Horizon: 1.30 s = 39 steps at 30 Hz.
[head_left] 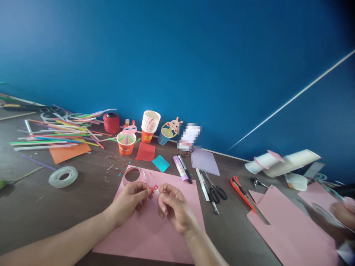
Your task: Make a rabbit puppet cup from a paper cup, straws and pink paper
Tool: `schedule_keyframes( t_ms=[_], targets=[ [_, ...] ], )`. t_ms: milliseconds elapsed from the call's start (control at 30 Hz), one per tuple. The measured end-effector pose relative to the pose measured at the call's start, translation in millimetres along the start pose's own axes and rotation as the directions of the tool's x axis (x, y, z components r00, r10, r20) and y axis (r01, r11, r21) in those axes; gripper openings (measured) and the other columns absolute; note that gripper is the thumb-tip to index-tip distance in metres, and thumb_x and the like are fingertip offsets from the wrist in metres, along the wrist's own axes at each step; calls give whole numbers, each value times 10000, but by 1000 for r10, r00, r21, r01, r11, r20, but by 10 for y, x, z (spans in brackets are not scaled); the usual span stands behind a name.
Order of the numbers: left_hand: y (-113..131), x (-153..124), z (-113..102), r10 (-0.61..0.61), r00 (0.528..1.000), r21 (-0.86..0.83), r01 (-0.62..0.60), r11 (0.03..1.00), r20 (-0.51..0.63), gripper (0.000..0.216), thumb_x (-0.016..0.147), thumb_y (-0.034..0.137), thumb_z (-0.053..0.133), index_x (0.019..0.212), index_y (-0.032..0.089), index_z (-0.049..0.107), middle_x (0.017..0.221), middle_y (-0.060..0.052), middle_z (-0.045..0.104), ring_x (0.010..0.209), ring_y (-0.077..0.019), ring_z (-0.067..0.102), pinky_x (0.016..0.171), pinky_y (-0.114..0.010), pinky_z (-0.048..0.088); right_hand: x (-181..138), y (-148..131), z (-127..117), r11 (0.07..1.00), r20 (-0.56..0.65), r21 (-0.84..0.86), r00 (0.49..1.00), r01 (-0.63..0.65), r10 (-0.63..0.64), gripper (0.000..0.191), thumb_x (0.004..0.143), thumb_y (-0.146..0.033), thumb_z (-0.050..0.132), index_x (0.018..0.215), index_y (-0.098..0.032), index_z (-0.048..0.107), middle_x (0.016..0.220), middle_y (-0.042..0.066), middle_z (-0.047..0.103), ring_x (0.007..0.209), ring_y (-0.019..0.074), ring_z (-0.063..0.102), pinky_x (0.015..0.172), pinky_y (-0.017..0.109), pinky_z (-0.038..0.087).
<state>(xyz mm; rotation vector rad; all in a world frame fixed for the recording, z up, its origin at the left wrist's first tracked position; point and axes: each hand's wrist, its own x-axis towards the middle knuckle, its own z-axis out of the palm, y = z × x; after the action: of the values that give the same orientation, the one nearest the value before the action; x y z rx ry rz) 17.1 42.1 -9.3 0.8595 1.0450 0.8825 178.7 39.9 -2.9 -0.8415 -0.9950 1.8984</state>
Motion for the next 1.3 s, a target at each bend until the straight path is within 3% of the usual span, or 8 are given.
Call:
schedule_keyframes(
  t_ms=[233,400,833,1300],
  targets=[
    [23,-38,21,79,997,239,-70,968,-24,205,729,343,567,691,142,586,483,49,469,391,-63,422,342,-156,316,16,37,42,970,-102,-240,995,-36,12,225,738,-354,616,805,-151,546,392,-82,448,340,57,359,371,169,285],
    [50,-46,40,131,991,291,-118,949,-26,159,700,304,588,665,149,596,467,46,482,382,-73,436,345,-169,339,30,46,67,941,-185,-337,982,-26,-39,225,733,-360,615,769,-147,550,400,-75,461,338,52,367,357,163,293],
    [-2,-35,4,217,976,314,-213,925,21,155,724,293,571,688,155,633,538,15,533,435,-86,467,395,-183,378,43,56,75,942,-202,-336,978,-15,-56,223,739,-365,592,755,-149,537,373,-83,433,327,52,351,351,166,276],
    [-17,-32,-11,224,973,315,-229,921,50,192,725,342,586,747,157,630,611,-7,576,474,-99,493,430,-201,401,49,74,65,950,-192,-314,979,-1,-62,197,748,-343,587,743,-154,531,371,-88,427,317,52,345,344,172,267]
  ],
)
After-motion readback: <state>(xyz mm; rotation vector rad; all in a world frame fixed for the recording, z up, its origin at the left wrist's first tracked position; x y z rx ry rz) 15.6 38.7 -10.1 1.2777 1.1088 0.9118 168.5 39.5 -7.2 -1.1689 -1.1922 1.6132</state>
